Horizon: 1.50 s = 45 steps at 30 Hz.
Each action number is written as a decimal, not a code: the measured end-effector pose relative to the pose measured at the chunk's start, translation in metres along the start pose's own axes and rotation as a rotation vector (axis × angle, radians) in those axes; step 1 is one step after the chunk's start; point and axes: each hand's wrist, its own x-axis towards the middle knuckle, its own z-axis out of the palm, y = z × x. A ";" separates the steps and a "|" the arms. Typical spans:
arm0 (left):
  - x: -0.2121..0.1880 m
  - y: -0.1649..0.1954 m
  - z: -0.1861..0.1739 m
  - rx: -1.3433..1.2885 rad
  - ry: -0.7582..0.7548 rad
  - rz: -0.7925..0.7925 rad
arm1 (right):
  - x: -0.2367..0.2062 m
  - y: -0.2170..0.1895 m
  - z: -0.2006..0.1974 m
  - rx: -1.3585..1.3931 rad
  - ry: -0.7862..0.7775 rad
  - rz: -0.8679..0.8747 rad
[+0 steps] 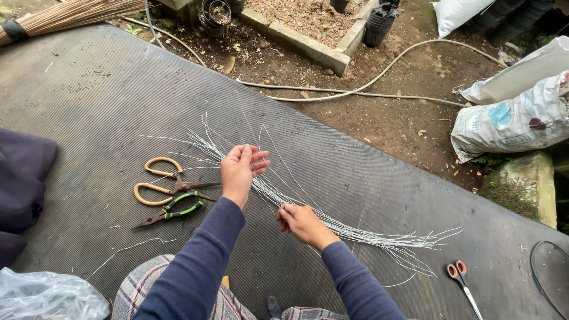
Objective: The person sits on the ground and gathers a bundle of thin white wires, aligning the ends by hand. They twist and secure the bundle, then use pliers and scissors to trim and adjust individual wires along the bundle.
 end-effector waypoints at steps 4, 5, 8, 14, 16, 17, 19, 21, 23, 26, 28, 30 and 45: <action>0.002 -0.001 0.000 -0.006 -0.028 -0.007 | 0.002 0.004 0.002 0.012 -0.045 0.074; 0.002 -0.001 0.000 0.002 -0.030 -0.012 | 0.002 0.004 0.003 -0.001 -0.060 0.103; 0.003 0.000 -0.001 0.020 -0.026 -0.023 | 0.002 0.006 0.006 0.023 -0.097 0.145; 0.003 0.001 -0.003 -0.014 0.007 -0.072 | 0.003 0.015 0.010 0.035 -0.189 0.155; 0.002 0.001 -0.004 -0.027 0.012 -0.059 | 0.004 0.019 0.012 0.051 -0.202 0.174; 0.002 0.001 -0.004 -0.045 0.018 -0.047 | 0.004 0.021 0.012 0.058 -0.207 0.183; 0.003 0.000 -0.005 -0.081 0.029 -0.021 | 0.006 0.024 0.015 0.083 -0.200 0.186; 0.004 0.001 -0.006 -0.167 0.042 -0.014 | 0.007 0.026 0.017 0.120 -0.156 0.196; 0.006 0.002 -0.008 -0.229 0.057 -0.002 | 0.009 0.029 0.021 0.167 -0.074 0.208; 0.008 0.006 -0.012 -0.295 0.087 -0.003 | 0.010 0.034 0.020 0.448 -0.052 0.240; 0.009 0.009 -0.014 -0.347 0.115 -0.032 | 0.010 0.039 0.018 0.522 -0.014 0.236; 0.009 0.009 -0.014 -0.367 0.137 -0.062 | 0.009 0.042 0.018 0.561 -0.001 0.249; 0.004 0.015 -0.011 -0.332 0.229 -0.125 | 0.003 0.042 0.032 0.574 -0.195 0.365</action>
